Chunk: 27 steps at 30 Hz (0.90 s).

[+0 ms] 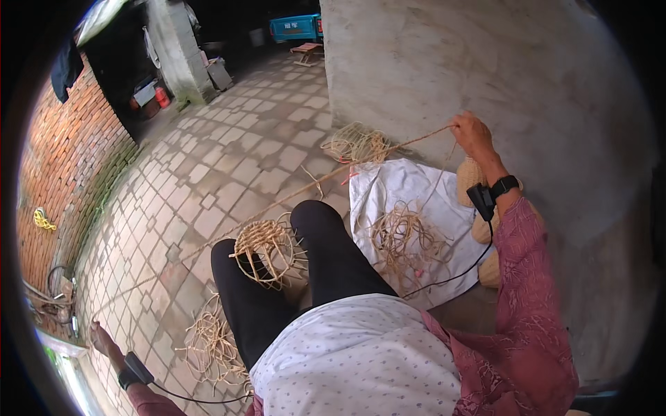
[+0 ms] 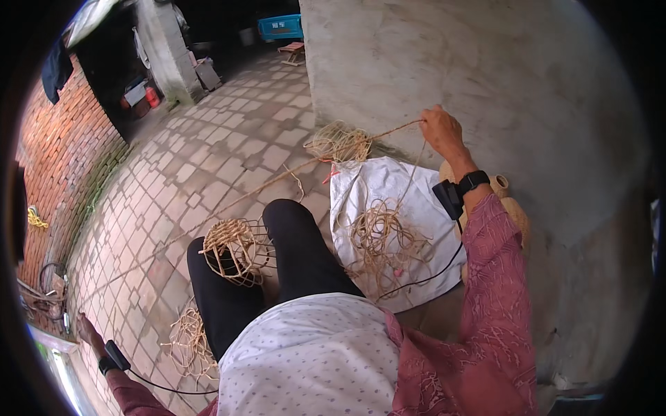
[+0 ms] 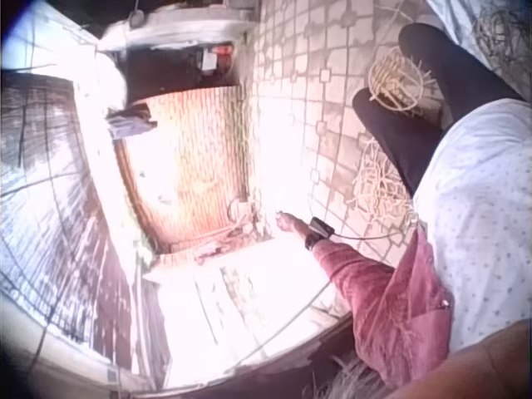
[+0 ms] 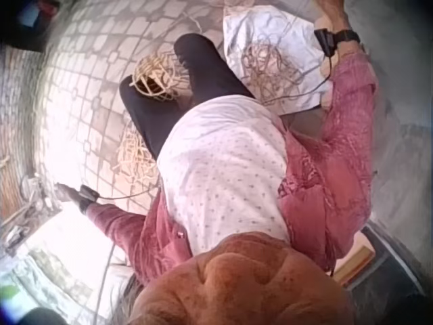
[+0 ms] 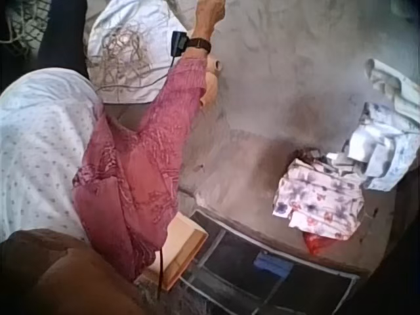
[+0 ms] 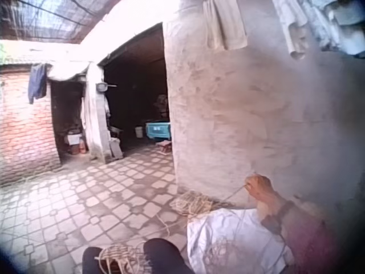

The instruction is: The person is weaving dried straw or plant fibers to create small decorative or functional vessels.

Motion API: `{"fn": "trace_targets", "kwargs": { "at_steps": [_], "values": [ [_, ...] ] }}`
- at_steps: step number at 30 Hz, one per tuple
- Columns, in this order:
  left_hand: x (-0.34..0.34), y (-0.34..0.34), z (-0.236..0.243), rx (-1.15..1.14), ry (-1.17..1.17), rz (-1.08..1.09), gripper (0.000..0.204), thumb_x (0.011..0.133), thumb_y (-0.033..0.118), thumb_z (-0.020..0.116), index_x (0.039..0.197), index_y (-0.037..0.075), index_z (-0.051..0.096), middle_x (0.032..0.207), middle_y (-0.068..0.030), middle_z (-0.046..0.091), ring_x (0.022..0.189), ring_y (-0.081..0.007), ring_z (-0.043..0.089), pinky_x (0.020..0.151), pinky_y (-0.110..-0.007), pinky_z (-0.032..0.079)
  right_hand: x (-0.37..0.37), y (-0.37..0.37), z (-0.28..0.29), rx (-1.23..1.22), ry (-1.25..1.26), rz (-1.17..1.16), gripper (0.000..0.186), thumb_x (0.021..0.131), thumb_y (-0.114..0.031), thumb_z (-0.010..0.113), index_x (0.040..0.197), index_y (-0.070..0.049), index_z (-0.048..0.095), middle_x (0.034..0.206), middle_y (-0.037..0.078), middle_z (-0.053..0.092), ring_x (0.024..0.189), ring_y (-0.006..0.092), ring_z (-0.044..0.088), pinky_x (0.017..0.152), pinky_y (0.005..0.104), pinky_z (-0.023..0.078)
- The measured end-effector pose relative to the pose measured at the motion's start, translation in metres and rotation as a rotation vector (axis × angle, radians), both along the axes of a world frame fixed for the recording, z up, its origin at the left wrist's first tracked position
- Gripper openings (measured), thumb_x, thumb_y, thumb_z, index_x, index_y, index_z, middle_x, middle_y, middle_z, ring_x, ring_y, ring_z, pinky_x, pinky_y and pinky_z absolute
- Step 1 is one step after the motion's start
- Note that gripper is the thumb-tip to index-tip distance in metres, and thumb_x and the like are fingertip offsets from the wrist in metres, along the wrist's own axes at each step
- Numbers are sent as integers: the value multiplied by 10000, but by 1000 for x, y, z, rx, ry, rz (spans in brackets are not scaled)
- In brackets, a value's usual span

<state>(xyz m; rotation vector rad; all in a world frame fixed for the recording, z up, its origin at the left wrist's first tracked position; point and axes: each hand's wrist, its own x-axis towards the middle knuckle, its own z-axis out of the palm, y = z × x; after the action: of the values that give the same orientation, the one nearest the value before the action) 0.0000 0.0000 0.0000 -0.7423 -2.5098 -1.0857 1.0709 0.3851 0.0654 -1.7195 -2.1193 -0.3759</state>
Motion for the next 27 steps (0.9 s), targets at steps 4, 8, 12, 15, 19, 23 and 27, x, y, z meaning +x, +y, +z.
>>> {"fn": "trace_targets", "kwargs": {
  "at_steps": [4,8,12,15,19,23,27],
  "values": [
    [-5,-27,-9,-137,-44,124,540,960,477,434,1142,38,690,1171,-156,678,1139,-303,594,988,-414,416,12,-9,6,-123,533,-196,284,937,-354,584,959,-87,679,697,69,634,707,227,657,628,403,519],
    [-10,-18,-23,117,-90,-75,476,958,446,511,1097,30,696,975,-78,650,871,-199,564,782,-370,444,7,-8,72,14,1241,395,379,969,-401,552,1158,-83,632,992,73,693,872,165,660,709,305,507],
    [24,31,-27,288,-279,-267,383,962,421,562,1049,76,703,627,74,388,470,-31,298,400,-223,223,-31,-55,155,709,611,460,356,1025,-357,497,1278,-125,588,1261,71,627,1124,227,599,908,357,488],
    [77,89,-17,313,-355,-296,340,954,419,585,1026,109,704,605,91,360,441,-14,273,368,-218,190,-27,-43,141,956,288,337,345,1015,-368,510,1289,-173,587,1273,69,636,1075,289,648,859,372,515],
    [159,101,46,230,-596,-480,252,974,351,580,991,125,690,624,108,363,455,-9,254,385,-205,184,33,-11,86,906,-191,-431,381,996,-228,495,1374,-176,512,1266,136,639,1159,373,605,925,476,496],
    [318,120,118,103,-434,-1017,270,1000,301,552,980,64,679,626,84,346,536,-18,268,488,-217,209,-43,-20,63,-74,-61,-307,424,962,-173,513,1385,-151,504,1157,186,675,1063,378,645,908,463,513],
    [444,145,155,-64,-476,-1349,281,990,269,583,1004,16,702,743,50,526,615,-9,377,514,-197,283,-216,-86,58,85,582,627,391,874,-76,634,1264,-48,612,1113,155,685,988,266,673,881,356,534]
  ]
}}
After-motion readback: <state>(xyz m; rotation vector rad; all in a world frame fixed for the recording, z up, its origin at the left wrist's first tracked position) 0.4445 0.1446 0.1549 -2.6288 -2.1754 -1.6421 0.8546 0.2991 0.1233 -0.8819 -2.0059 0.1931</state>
